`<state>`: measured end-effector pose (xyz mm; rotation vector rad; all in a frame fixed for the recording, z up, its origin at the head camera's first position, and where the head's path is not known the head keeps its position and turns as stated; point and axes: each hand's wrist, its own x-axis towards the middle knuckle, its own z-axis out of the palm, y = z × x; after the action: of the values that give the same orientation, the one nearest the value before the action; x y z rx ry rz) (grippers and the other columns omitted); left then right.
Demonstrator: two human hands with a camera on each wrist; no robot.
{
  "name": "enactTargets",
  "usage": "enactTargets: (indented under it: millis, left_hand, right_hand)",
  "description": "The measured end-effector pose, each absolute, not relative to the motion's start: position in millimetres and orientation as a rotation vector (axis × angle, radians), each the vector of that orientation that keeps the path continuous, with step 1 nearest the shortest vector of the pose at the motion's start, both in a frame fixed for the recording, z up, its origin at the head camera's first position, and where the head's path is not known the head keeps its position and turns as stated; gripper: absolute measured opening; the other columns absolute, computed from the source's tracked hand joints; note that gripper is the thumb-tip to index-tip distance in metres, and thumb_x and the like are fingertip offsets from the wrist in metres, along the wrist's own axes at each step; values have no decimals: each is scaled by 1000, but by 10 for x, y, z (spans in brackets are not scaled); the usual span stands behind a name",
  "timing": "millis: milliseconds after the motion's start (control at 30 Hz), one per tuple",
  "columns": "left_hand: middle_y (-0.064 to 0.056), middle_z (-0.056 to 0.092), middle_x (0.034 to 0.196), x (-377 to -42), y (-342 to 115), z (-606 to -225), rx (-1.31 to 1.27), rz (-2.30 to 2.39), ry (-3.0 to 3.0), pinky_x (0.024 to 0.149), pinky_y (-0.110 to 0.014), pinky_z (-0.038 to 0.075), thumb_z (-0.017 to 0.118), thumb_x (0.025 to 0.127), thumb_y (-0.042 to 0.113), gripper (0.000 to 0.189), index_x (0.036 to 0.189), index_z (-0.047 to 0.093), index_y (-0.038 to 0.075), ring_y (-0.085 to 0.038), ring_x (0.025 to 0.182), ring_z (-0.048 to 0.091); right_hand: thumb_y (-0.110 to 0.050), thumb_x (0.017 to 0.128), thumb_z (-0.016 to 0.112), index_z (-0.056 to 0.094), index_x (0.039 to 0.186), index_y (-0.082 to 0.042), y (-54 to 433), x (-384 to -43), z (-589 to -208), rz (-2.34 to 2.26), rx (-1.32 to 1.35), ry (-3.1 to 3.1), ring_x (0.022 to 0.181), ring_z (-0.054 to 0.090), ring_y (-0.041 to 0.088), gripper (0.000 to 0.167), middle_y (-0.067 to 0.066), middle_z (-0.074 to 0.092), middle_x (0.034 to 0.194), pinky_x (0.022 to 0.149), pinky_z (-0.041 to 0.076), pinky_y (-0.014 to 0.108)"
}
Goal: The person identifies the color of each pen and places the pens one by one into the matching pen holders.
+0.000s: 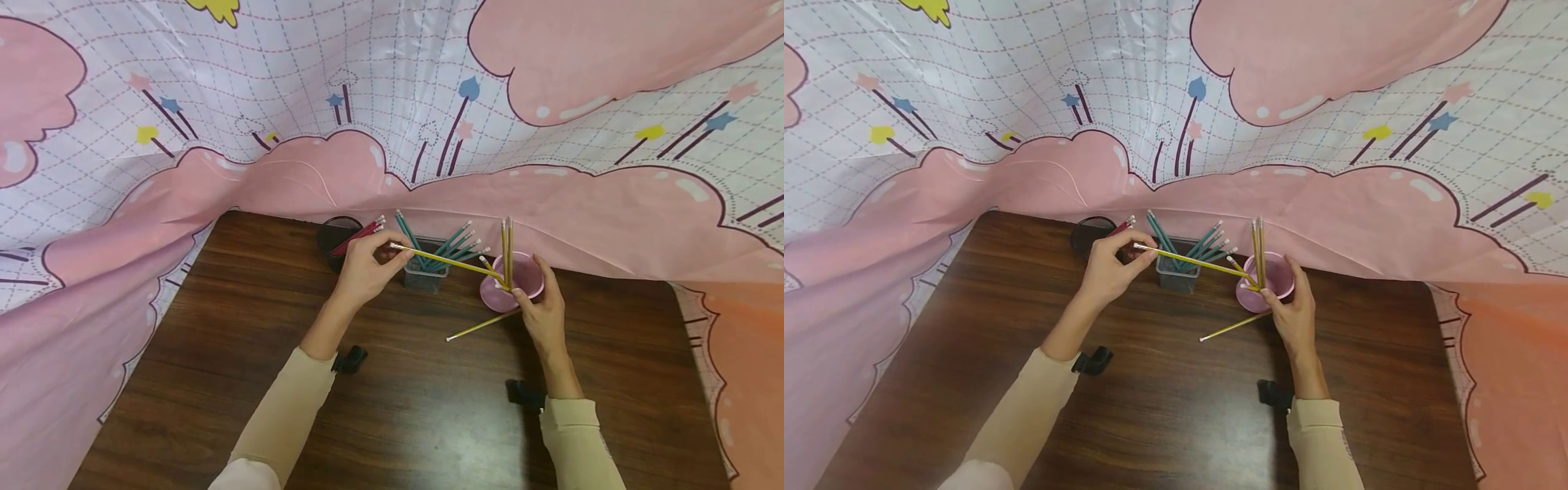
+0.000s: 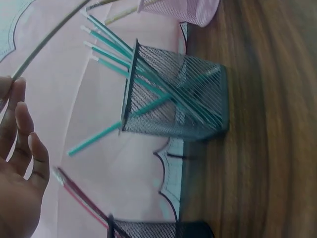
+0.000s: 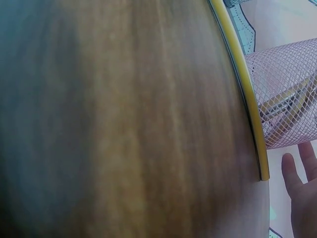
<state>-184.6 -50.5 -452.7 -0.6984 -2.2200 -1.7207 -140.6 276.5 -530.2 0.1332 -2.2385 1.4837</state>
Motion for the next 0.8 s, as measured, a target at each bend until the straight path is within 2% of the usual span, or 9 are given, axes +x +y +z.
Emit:
enactTargets:
  millis: [200,367,600,800]
  left_hand:
    - [2,58,67,-1925,-362,-4470,-782,-1665,-2213,54,-27,40,75,90,13,7,96,74,9,-14,59,47]
    - [1,56,64,-1953,-336,-4450,-793,-1645,-2221,54,-27,40,75,90,14,7,96,74,10,-15,58,46]
    - [3,61,68,-2029,-251,-4385,-821,-1602,-2238,53,-26,42,75,90,14,7,96,74,11,-10,58,49]
    - [4,68,79,-2126,-35,-4296,-878,-1591,-2270,60,-24,47,76,90,18,9,96,74,12,-7,66,56]
  right_hand:
    - [14,79,74,45,144,3,2778,-1399,-5303,1528,136,-2227,127,45,43,72,25,49,143,109,36,30]
    - [13,79,74,46,144,3,2777,-1410,-5306,1518,131,-2237,129,45,39,71,24,49,143,110,34,27]
    - [14,79,74,46,144,2,2773,-1422,-5315,1514,128,-2244,129,45,41,72,24,49,143,109,34,26]
    - [17,78,73,46,144,3,2780,-1421,-5310,1539,134,-2222,129,46,37,72,27,50,141,109,35,25]
